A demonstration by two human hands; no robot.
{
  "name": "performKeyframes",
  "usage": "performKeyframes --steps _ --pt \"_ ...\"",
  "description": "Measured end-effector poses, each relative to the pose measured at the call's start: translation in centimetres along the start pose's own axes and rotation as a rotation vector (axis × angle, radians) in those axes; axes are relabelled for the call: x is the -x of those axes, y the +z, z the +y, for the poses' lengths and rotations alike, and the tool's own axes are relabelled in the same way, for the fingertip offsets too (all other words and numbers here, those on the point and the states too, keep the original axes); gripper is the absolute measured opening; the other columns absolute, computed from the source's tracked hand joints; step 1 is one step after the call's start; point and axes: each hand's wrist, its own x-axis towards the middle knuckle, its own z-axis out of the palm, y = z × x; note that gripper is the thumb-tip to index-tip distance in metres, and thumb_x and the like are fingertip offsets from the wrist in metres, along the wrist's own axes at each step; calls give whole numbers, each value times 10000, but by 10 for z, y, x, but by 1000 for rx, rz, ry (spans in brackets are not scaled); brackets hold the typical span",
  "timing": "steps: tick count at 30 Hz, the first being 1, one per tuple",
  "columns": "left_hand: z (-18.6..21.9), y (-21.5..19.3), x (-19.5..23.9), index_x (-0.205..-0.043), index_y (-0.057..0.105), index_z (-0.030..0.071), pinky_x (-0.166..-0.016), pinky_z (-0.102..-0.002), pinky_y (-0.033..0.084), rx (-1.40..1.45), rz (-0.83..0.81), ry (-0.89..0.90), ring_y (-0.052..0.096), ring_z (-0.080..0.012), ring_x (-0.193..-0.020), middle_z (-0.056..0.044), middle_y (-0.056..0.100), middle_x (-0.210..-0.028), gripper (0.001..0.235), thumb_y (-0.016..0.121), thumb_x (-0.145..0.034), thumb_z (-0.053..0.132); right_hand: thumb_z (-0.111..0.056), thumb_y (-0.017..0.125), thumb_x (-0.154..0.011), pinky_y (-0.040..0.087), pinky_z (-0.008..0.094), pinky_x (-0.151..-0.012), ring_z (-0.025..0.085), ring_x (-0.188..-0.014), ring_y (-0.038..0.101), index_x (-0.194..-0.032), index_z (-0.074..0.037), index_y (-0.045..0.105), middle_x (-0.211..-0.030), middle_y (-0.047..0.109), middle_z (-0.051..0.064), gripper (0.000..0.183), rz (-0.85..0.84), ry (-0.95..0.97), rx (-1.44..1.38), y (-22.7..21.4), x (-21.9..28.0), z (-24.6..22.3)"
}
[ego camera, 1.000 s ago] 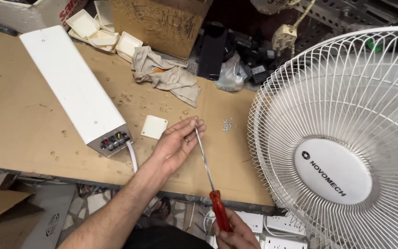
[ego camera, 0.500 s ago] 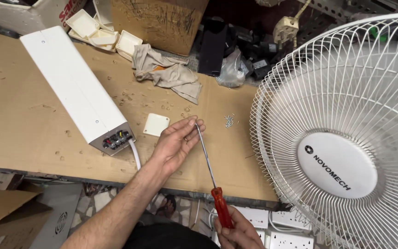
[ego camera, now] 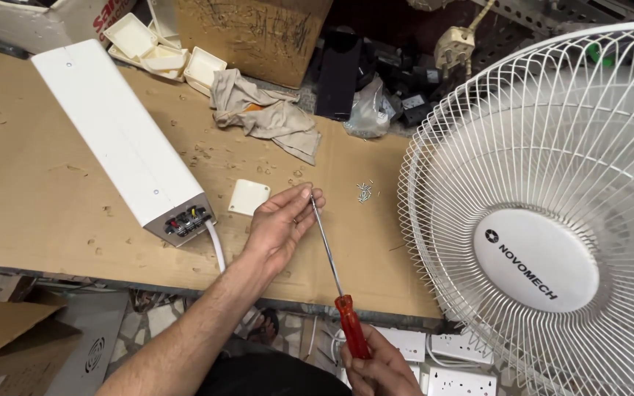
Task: The person works at a cluttered workbench on a white rectangular electrical enclosure with a power cord. They hold the enclosure steady, use a red-handled screwdriver to drive screws into its end fitting, reposition the enclosure, and handle small white end caps and wiring as they assemble the unit.
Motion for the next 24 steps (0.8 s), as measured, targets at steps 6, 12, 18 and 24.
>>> performKeyframes --steps 6,12,18,24 --pt "-3 -5 -2 -1214 679 -11 -975 -343 599 -9 28 34 722 -218 -1055 -129 743 -1123 304 693 -942 123 22 580 -769 334 221 -404 94 -470 438 -1517 -8 428 -882 596 115 763 -35 -15 -22 10 1 -3" --pt "-7 1 1 -1203 687 -9 -946 -355 600 -127 15 99 732 -206 -1011 -116 761 -1090 288 692 -946 122 -291 538 -1006 276 246 -387 101 -395 380 -1388 -2 545 -595 497 48 478 23 -16 89 14 3 2" --pt "-14 4 1 -1221 666 0 -869 -339 657 -414 -94 104 764 -203 -970 -115 784 -1041 299 670 -939 99 -424 437 -1047 257 302 -380 134 -378 344 -1225 64 651 -490 418 51 562 32 -173 139 -15 -10 25" --pt "-13 -5 -2 -1285 636 -23 -880 -301 642 -495 -310 153 759 -178 -1001 -129 759 -1104 332 647 -988 124 -503 341 -1048 195 300 -328 126 -328 242 -1079 21 601 -442 305 16 586 -60 -10 -169 -12 -7 15"
